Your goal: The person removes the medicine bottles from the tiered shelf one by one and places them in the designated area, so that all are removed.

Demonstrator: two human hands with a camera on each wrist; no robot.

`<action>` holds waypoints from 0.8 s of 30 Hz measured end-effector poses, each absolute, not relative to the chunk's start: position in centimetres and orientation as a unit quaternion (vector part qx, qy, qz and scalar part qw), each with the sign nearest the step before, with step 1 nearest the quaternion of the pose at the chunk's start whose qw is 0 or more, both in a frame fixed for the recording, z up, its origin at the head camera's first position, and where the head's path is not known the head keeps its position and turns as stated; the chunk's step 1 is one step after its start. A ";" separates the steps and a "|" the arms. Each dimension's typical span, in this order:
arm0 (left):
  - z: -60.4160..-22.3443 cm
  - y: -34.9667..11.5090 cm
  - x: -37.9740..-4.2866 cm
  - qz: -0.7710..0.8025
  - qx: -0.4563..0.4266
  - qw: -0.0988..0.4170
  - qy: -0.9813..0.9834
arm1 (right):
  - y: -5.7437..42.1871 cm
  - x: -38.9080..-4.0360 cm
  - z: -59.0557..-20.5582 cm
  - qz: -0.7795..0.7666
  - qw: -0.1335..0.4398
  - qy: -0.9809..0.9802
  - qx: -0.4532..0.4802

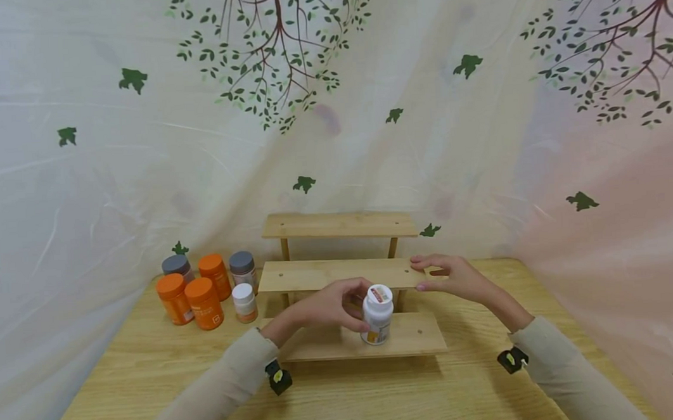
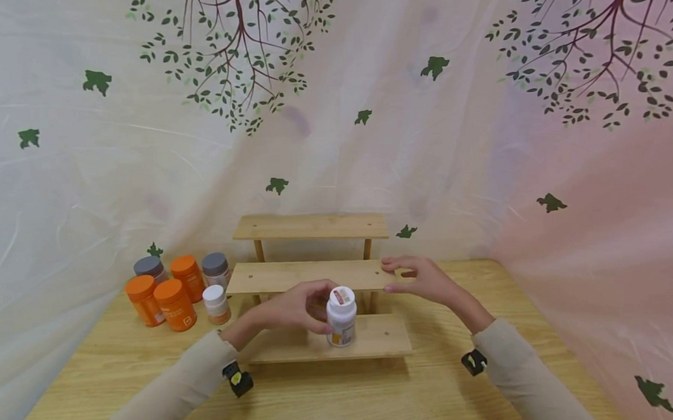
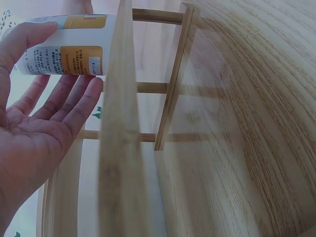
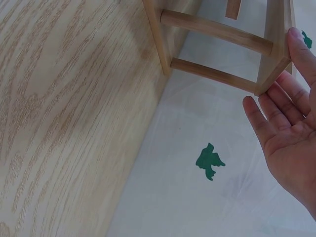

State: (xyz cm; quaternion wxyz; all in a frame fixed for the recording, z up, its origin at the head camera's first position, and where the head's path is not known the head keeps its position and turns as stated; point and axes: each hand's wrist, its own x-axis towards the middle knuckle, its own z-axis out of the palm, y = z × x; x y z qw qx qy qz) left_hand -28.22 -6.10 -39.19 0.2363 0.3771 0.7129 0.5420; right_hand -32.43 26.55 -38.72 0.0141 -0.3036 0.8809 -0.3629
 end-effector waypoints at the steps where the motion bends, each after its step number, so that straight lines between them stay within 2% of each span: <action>1: -39.2 -6.1 -28.2 0.542 0.377 0.236 0.714 | 26.6 -32.4 -38.7 -0.364 0.014 0.881 -0.303; 24: -39.5 -5.8 -28.0 0.542 0.364 0.211 0.727 | 26.5 -32.3 -38.5 -0.376 0.023 0.875 -0.305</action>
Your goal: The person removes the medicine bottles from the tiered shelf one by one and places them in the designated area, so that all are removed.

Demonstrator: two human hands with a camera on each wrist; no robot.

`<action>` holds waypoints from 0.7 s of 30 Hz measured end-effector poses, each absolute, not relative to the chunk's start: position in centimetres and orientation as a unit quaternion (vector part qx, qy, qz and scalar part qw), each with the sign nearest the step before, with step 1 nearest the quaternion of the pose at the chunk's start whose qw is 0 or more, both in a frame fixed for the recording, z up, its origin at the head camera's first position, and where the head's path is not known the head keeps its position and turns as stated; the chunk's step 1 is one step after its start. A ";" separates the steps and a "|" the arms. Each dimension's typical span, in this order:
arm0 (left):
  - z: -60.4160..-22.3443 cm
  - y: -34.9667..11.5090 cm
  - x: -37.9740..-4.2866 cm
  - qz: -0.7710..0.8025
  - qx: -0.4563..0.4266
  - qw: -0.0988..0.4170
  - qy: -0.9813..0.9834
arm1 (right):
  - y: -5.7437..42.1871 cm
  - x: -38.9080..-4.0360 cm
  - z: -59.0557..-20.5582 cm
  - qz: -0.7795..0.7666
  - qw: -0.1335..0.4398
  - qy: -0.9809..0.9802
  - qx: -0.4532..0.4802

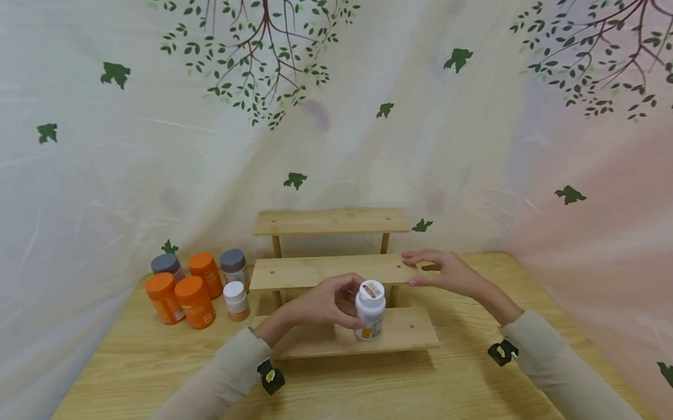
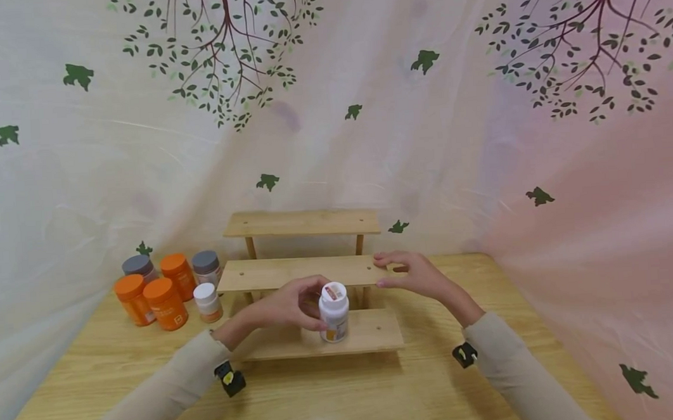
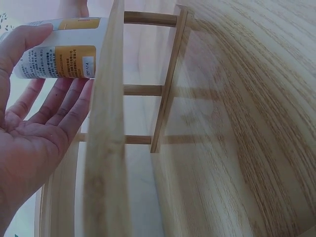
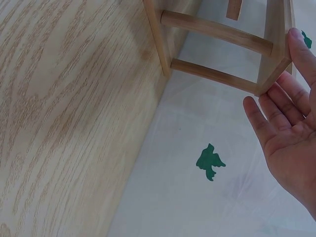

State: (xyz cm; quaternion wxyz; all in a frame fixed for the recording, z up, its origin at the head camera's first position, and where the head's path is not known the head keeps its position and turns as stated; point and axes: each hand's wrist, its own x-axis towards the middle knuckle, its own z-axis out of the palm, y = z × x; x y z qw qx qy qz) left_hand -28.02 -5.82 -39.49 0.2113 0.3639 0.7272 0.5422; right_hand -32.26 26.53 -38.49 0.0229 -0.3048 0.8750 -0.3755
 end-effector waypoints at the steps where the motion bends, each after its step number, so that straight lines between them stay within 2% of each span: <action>1: -39.5 -5.8 -28.0 0.542 0.363 0.211 0.728 | 26.5 -32.3 -38.5 -0.376 0.023 0.875 -0.305; 21: -39.4 -5.9 -28.3 0.538 0.357 0.198 0.738 | 26.6 -32.4 -38.6 -0.378 0.023 0.873 -0.309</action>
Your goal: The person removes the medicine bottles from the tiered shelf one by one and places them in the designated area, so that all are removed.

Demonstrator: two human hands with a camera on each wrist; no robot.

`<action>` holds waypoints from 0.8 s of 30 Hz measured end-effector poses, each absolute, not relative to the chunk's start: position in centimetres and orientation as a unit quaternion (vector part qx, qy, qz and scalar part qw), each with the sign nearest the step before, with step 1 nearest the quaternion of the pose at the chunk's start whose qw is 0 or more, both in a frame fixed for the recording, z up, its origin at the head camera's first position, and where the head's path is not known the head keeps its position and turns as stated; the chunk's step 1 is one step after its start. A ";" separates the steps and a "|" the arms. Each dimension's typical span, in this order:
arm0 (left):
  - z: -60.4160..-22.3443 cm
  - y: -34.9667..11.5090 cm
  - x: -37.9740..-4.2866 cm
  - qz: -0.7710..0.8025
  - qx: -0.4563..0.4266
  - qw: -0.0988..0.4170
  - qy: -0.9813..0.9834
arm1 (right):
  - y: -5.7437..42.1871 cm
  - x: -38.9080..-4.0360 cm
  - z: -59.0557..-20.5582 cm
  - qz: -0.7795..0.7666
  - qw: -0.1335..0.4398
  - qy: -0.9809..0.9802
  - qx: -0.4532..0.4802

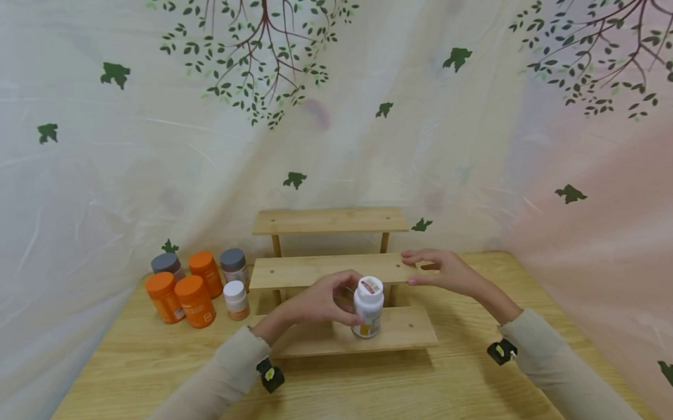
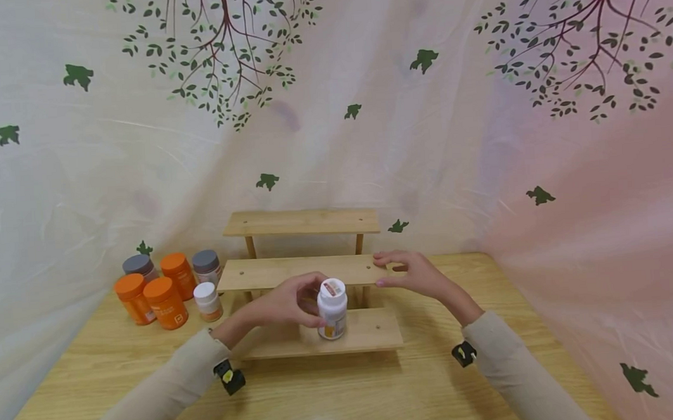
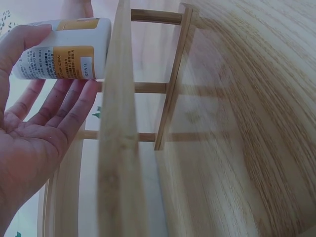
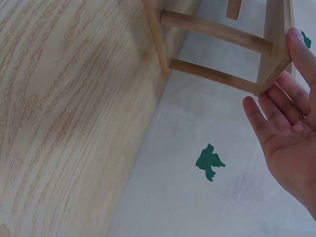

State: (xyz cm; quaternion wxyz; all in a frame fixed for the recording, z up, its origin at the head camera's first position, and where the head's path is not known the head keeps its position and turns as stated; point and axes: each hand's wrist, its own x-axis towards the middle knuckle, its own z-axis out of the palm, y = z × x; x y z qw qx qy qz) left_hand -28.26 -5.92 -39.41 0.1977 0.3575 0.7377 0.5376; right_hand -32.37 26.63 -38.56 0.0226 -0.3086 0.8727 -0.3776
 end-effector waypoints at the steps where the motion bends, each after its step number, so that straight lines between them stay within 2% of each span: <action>1: -39.4 -6.0 -28.3 0.538 0.357 0.197 0.738 | 26.6 -32.4 -38.5 -0.377 0.022 0.873 -0.309; 24: -37.8 -11.1 -27.3 0.539 0.347 0.141 0.754 | 26.5 -32.4 -37.9 -0.349 0.024 0.881 -0.319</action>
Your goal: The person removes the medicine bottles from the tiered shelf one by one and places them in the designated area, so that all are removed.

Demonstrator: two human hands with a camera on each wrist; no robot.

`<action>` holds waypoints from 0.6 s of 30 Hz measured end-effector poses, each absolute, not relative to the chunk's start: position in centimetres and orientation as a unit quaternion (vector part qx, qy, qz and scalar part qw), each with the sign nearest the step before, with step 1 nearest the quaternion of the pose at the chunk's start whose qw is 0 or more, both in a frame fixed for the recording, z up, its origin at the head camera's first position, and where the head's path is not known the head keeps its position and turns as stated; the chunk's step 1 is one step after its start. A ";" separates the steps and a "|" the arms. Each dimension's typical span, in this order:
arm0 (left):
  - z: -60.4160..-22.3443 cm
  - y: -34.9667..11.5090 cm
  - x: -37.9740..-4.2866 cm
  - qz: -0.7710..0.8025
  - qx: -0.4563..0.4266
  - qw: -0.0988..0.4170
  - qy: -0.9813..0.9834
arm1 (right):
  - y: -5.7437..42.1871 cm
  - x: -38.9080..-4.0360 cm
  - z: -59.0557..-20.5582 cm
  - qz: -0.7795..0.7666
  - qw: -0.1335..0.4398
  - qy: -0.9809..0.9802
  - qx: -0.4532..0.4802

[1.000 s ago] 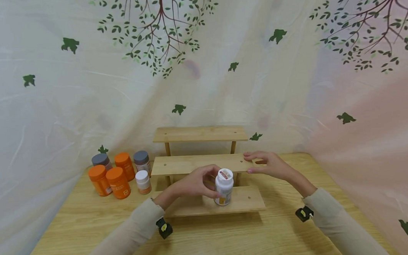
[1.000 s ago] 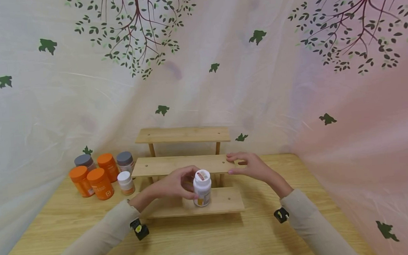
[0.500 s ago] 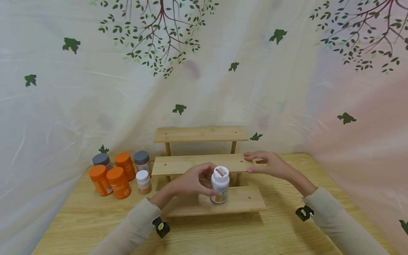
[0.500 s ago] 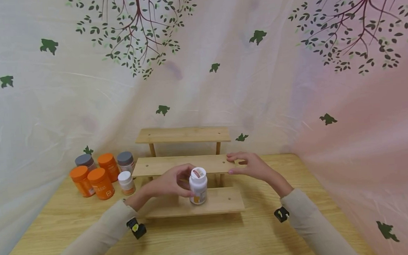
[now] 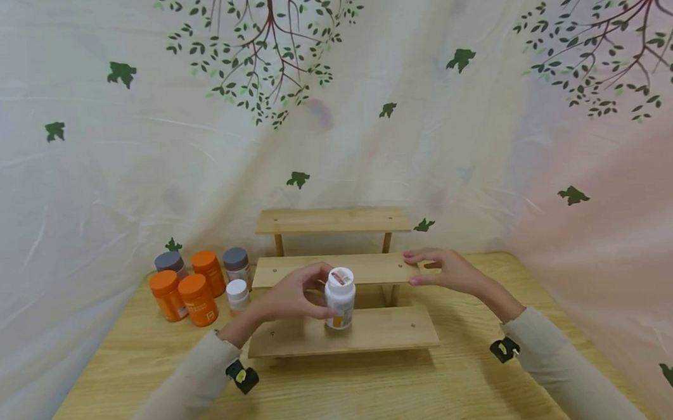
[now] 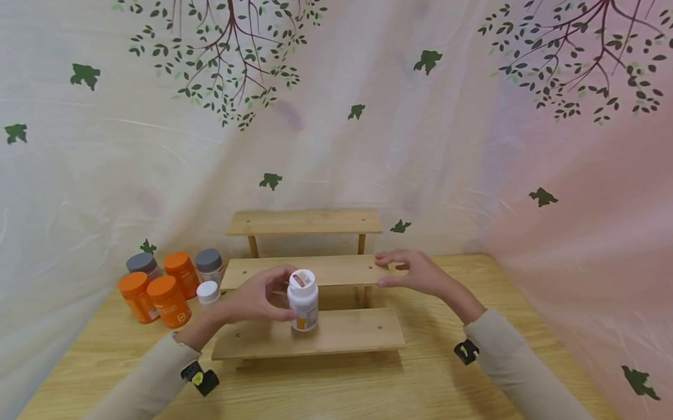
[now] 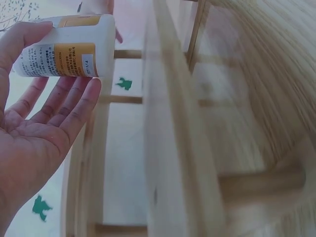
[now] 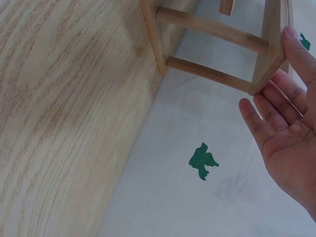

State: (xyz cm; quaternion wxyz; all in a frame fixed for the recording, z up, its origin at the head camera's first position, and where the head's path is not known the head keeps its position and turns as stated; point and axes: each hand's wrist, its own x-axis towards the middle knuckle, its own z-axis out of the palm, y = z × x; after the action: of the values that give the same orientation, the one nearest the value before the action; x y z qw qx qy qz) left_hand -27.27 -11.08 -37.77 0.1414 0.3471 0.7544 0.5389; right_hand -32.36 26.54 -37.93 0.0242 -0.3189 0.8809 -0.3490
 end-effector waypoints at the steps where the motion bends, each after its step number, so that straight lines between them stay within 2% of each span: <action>1: -37.6 -11.5 -27.1 0.535 0.346 0.136 0.759 | 26.5 -32.4 -37.9 -0.349 0.024 0.881 -0.319; 18: -35.1 -19.9 -25.0 0.522 0.303 0.070 0.794 | 26.4 -32.2 -37.7 -0.346 0.023 0.882 -0.317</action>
State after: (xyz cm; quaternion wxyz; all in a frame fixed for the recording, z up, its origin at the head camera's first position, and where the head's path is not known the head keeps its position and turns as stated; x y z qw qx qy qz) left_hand -25.00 -19.88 -35.07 0.0696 0.3028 0.7943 0.5221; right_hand -32.19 26.41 -37.73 0.0228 -0.3173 0.8825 -0.3464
